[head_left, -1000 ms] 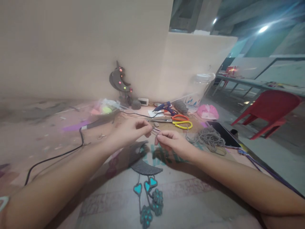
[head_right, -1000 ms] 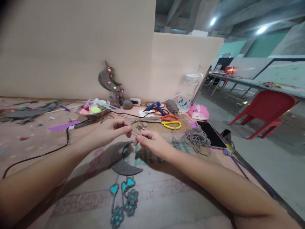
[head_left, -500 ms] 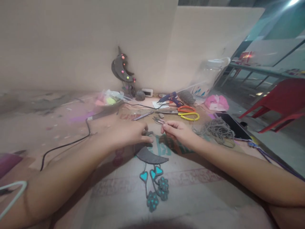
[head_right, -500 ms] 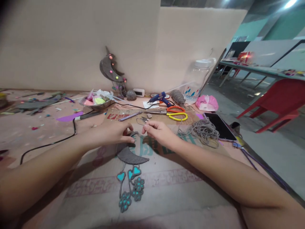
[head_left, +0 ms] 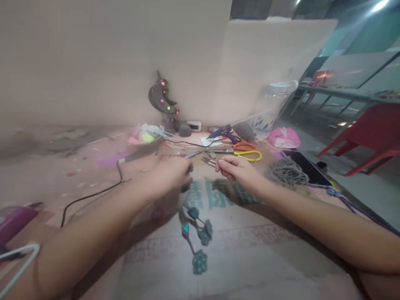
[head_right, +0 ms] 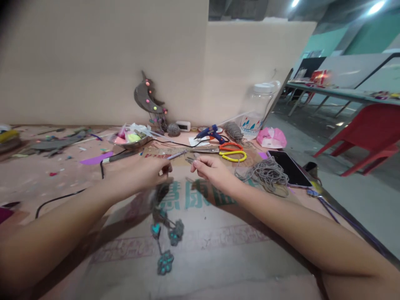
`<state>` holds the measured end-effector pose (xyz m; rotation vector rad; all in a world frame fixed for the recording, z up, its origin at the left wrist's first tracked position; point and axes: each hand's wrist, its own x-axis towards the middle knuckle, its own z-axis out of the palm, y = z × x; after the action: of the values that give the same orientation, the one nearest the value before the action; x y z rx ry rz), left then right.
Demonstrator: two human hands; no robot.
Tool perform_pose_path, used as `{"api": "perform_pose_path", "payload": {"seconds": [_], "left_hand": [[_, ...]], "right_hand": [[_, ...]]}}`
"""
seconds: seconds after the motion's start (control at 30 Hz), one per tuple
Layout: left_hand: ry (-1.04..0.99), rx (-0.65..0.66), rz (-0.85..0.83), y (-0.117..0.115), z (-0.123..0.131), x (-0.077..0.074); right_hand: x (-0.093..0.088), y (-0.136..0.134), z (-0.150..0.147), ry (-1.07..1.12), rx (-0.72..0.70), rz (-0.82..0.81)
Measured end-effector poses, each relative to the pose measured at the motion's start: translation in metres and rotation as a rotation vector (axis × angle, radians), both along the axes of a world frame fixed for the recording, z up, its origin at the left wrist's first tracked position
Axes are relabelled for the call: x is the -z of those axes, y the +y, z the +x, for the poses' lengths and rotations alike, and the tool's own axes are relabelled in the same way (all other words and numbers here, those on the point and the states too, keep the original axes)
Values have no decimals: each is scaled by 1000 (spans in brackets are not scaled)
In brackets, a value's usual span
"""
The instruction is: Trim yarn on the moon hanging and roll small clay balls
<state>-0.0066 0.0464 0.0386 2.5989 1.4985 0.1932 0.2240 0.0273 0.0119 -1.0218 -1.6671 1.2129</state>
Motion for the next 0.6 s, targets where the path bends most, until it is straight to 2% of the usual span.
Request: {"api": "perform_pose_path", "payload": {"seconds": [0.1,0.2,0.4,0.5,0.57,0.6], "left_hand": [[-195,34,-61,-2,-10,-23],[-497,18,-202,-10,-17,-44],[-1026,10,-266,-26,-20,-69],[-1229,20,-371,-29,-12,-70],[-1267,-15,-477,-29,-2,-58],[-1244,-43,-529,-28,4,-47]], "right_hand": [[-11,-2,2,19,24,39],[-23,-5,4,28,53,97],[-40,-18,4,66,54,166],[-48,-25,6,96,34,182],[-52,-28,8,111,39,180],[-54,-28,8,115,46,181]]}}
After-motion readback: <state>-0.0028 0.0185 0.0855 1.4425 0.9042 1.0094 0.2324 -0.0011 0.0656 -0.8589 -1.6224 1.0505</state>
